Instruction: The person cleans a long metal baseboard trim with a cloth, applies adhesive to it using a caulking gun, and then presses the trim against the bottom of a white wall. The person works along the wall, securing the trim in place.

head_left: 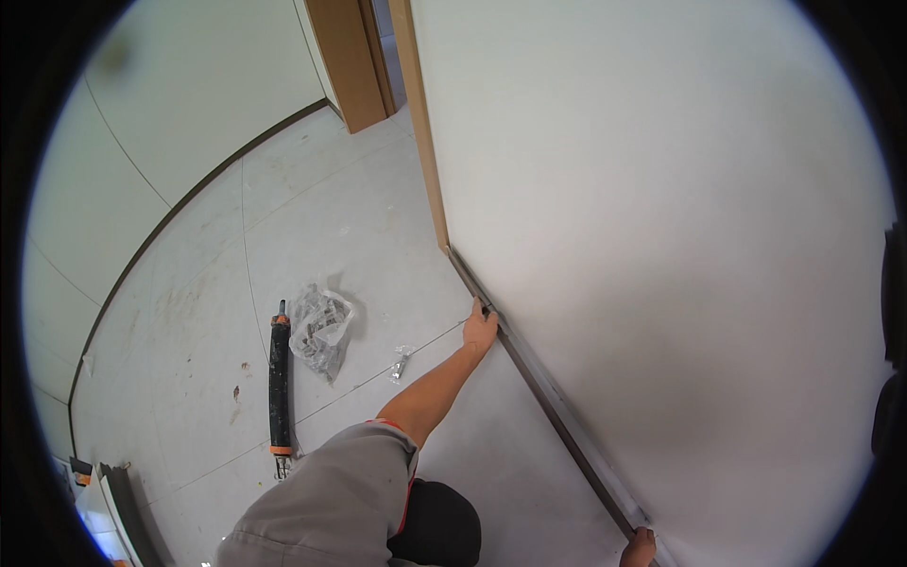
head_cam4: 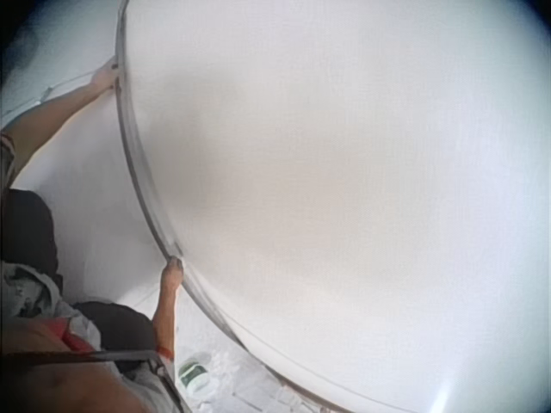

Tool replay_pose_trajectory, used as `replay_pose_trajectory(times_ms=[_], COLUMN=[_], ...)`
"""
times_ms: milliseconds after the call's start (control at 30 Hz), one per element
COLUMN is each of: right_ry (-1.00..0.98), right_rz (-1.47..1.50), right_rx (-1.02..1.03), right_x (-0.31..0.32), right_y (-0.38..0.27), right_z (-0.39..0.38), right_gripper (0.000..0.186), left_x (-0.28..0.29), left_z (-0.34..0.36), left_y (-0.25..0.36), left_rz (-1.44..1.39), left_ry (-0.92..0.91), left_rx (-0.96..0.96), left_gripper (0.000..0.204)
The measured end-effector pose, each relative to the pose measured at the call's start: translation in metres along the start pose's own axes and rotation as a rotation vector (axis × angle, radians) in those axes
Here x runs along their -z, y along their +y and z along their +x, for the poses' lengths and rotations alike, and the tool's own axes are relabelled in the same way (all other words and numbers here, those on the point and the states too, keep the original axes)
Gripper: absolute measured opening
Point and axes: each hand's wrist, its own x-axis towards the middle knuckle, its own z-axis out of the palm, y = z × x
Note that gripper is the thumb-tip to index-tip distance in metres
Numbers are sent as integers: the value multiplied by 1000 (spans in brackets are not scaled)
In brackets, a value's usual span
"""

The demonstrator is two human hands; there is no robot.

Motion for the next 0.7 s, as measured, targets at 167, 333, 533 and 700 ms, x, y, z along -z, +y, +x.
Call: replay_pose_trajectory(times_ms=[167,333,533,700], right_ry=[18,26,-15,-37], right_rz=[-12,-44,-73,-95], right_rx=[30,5,6,-32], right_x=[-8,-15,-19,-22], right_y=[4,13,14,23], right_z=[4,4,11,12], right_gripper=[20,17,16,15], left_x=[-4,-12,-10,-13], left_z=[4,1,5,-3], left_y=[-4,3,-3,14], left_rz=[-15,-21,-12,-14], left_ry=[-12,-22,48,19], left_rx=[-25,-15,-71,-29], left_gripper=[78,78,79,79])
